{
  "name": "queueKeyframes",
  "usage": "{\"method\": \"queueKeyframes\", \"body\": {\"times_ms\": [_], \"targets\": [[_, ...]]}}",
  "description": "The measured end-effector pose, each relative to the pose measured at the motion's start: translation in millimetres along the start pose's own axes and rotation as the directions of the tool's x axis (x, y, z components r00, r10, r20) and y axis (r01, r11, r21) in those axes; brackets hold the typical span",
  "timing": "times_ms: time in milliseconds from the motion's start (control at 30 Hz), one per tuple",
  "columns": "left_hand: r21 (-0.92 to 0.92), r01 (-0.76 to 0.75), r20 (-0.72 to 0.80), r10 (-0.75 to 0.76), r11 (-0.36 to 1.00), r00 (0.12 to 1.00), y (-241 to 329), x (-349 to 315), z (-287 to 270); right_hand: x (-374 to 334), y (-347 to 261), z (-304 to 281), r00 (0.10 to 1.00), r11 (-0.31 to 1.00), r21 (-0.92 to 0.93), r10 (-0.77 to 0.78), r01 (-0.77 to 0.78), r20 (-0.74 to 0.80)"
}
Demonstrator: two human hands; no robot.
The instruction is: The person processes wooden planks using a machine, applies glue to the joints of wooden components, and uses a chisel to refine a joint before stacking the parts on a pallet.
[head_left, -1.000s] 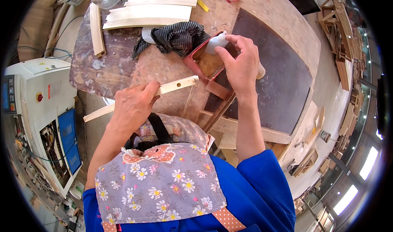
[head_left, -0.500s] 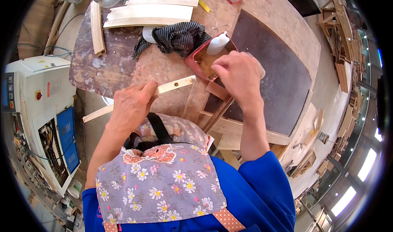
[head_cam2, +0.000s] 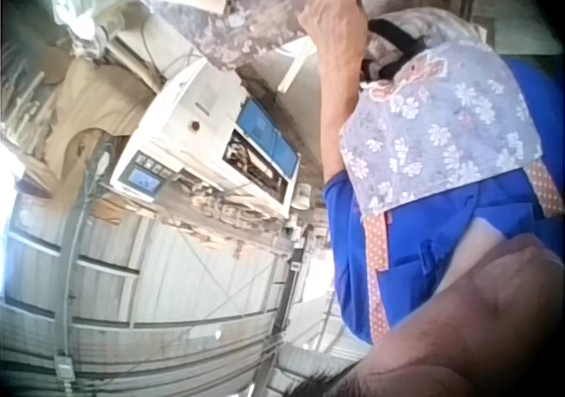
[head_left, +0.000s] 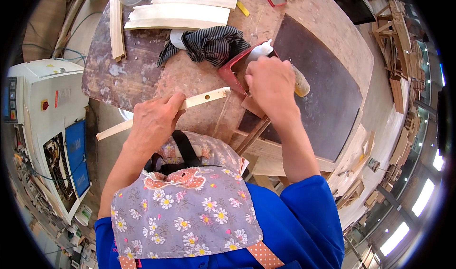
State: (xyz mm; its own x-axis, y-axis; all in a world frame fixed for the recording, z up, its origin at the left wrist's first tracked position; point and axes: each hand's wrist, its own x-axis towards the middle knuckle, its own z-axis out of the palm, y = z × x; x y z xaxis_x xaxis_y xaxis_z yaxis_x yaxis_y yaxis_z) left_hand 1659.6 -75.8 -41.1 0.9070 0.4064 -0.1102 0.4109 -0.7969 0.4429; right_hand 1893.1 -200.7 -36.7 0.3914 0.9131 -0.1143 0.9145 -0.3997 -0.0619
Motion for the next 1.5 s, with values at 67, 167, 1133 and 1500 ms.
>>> {"method": "queueKeyframes", "body": {"times_ms": [67, 167, 1133, 1500], "targets": [[0.002, 0.002, 0.005, -0.002, 1.000, 1.000, -1, -2, 1, -6, -1, -17, 0.997, 0.954, 0.299, 0.021, 0.003, -0.077], [-0.002, 0.006, 0.019, -0.006, 1.000, 1.000, -1, -2, 3, -15, -4, -22, 0.991, 0.733, 0.677, 0.032, 0.067, -0.132], [-0.018, -0.008, 0.012, 0.008, 1.000, 1.000, 1, 1, 0, -29, -9, -11, 0.981, 0.549, 0.828, 0.070, 0.114, -0.181], [-0.018, -0.001, 0.021, 0.001, 1.000, 1.000, 4, 1, -1, -28, -16, -3, 0.984, 0.553, 0.823, 0.032, 0.128, -0.174]]}}
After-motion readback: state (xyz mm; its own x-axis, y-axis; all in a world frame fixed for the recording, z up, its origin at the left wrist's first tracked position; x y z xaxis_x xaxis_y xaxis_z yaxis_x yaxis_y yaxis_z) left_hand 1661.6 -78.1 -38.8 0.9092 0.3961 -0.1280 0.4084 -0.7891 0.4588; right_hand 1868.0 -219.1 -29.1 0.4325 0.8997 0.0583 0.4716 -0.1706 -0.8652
